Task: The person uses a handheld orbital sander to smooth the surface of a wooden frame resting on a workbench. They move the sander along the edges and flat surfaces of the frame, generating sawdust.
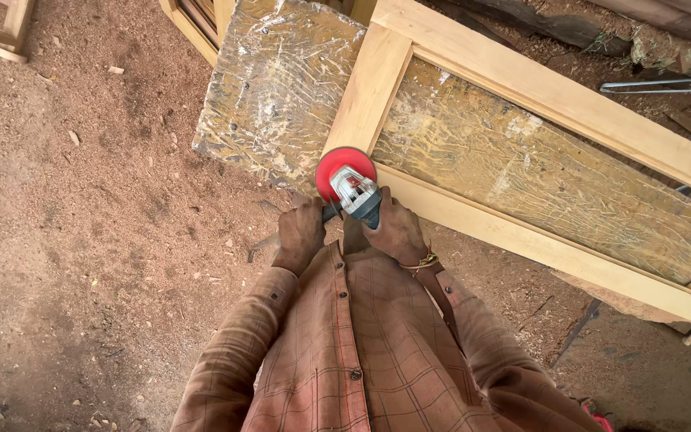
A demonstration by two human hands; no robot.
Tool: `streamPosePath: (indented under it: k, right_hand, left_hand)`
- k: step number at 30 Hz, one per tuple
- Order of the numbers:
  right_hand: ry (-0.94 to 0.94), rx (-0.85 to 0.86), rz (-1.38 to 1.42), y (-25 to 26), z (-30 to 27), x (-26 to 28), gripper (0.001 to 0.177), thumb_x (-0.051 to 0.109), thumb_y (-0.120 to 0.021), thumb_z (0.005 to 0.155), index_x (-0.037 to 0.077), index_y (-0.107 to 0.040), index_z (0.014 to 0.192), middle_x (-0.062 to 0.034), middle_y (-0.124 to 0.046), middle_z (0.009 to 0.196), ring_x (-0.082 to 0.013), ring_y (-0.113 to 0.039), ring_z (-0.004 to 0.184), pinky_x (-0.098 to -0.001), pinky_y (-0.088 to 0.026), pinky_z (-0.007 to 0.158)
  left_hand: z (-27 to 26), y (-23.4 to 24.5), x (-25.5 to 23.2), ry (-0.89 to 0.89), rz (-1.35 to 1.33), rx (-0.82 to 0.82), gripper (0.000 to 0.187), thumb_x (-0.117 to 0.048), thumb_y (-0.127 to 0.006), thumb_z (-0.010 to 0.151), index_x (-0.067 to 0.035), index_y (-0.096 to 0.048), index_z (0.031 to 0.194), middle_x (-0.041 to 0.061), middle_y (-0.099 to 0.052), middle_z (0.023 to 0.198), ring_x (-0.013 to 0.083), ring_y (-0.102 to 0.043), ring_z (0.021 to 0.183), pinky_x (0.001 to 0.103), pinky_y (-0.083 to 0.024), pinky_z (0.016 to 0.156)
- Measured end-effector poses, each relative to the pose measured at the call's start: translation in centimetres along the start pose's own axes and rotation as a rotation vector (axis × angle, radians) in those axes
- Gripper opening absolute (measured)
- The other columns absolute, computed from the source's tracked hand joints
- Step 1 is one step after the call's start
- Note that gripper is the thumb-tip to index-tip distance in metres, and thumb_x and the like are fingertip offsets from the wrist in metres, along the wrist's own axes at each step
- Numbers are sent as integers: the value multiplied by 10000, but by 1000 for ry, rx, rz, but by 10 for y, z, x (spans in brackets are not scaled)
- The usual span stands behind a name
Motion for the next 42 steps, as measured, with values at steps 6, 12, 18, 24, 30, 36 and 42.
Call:
streamPosePath:
  k: [6,12,18,24,30,36,42]
  right_hand:
    - [-176,45,-12,34,33,-49,681,298,-773,800,-34,-446,1297,-278,-711,949,-457,-719,854,-529,-598,750]
    - [-212,21,-45,93,105,-77,720,279,-790,782,-41,-429,1316,-288,-710,956,-478,-714,847,-539,-595,745]
    - [-251,24,-33,141,173,-103,888,275,-827,739,-104,-323,1365,-283,-704,864,-469,-716,827,-516,-598,739]
    - [-226,7,-16,154,216,-107,705,221,-809,773,-41,-403,1288,-264,-717,868,-462,-724,858,-525,-599,762]
    - [-205,6,38,145,227,-104,711,199,-831,759,-48,-405,1273,-264,-717,855,-436,-747,843,-502,-622,734]
    - [-196,27,78,127,214,-83,761,223,-867,740,-59,-402,1272,-272,-713,904,-432,-742,866,-480,-622,749]
    - [-127,-70,71,114,189,-61,733,207,-877,732,-56,-445,1261,-283,-712,947,-471,-713,890,-515,-592,737]
  left_hand:
    - [62,13,-43,-57,-34,-73,177,-132,-683,848,-93,-632,1013,123,-737,812,326,-745,738,458,-570,636]
    - [154,53,-81,-109,-30,-135,243,-239,-719,825,-85,-621,985,132,-721,793,347,-735,714,467,-562,624]
    - [244,88,-112,-182,40,-237,133,-176,-694,877,-114,-637,979,109,-728,785,331,-738,701,458,-555,623]
    - [285,118,-112,-161,68,-275,132,-144,-714,847,-115,-668,967,114,-731,779,330,-739,719,457,-558,643]
    - [290,125,-106,-191,169,-197,159,-179,-748,845,-97,-672,958,111,-730,757,306,-744,696,447,-559,666]
    - [260,122,-83,-157,154,-209,120,-137,-744,833,-100,-681,928,122,-738,778,321,-747,721,436,-570,666]
    - [231,108,-63,-145,102,-206,124,-121,-740,808,-96,-693,920,132,-736,767,319,-746,713,441,-572,630]
Point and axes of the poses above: each hand's wrist, its own z-axis towards the middle knuckle, its own y-axis out of the back of the hand, x = y × z, the point moved 9 cm from there along z, towards the middle knuckle
